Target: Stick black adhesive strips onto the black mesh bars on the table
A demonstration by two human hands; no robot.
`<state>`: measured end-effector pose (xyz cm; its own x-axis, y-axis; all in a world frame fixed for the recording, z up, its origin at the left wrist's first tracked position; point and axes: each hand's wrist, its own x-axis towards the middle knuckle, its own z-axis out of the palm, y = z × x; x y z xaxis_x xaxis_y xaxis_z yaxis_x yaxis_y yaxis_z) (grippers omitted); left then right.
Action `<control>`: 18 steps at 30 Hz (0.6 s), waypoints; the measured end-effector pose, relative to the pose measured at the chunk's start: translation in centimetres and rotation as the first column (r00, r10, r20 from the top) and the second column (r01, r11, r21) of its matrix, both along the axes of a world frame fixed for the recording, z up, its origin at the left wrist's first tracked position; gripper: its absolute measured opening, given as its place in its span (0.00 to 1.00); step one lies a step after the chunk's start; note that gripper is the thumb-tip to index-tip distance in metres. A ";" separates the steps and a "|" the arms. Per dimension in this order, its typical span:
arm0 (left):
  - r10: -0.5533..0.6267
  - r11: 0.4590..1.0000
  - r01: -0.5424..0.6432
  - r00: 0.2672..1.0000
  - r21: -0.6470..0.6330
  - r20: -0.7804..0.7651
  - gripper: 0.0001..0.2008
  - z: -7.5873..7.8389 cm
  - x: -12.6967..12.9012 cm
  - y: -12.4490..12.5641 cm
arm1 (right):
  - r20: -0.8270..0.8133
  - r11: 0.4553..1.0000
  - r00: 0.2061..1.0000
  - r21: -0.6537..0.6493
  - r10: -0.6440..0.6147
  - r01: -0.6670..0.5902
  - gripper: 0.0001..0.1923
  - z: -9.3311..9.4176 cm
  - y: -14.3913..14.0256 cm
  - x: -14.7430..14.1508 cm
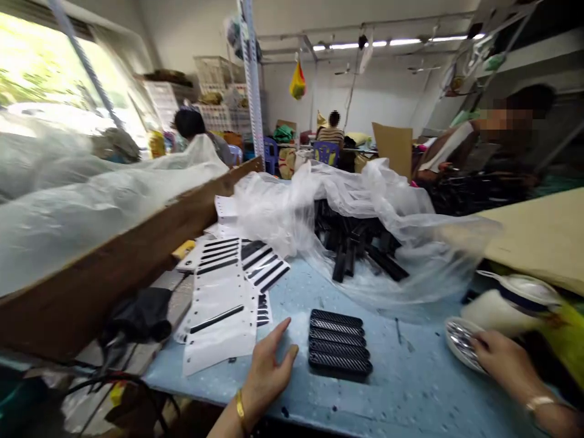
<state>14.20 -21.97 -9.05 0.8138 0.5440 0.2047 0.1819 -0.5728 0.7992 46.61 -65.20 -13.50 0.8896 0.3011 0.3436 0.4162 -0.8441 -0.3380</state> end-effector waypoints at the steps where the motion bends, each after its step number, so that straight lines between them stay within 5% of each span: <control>1: -0.014 0.999 0.014 1.000 -0.047 0.003 0.25 -0.2 0.3 -0.4 | -0.064 1.000 0.998 -0.025 -0.020 0.018 0.12 1.0 0.3 -0.2; 8: -0.086 0.901 0.110 0.993 -0.419 0.076 0.27 0.3 4.2 -1.5 | -0.104 0.996 0.991 -0.034 -0.083 0.080 0.15 3.2 1.4 -1.0; 14: -0.089 0.859 0.126 0.991 -0.496 0.098 0.29 0.4 6.6 -1.3 | -0.173 0.987 0.980 0.108 -0.096 0.116 0.16 5.1 1.9 -1.5; 18: -0.131 0.865 0.152 0.988 -0.478 0.077 0.28 0.3 6.6 -1.5 | -0.258 0.971 0.965 0.238 0.056 0.007 0.20 6.9 7.5 -5.3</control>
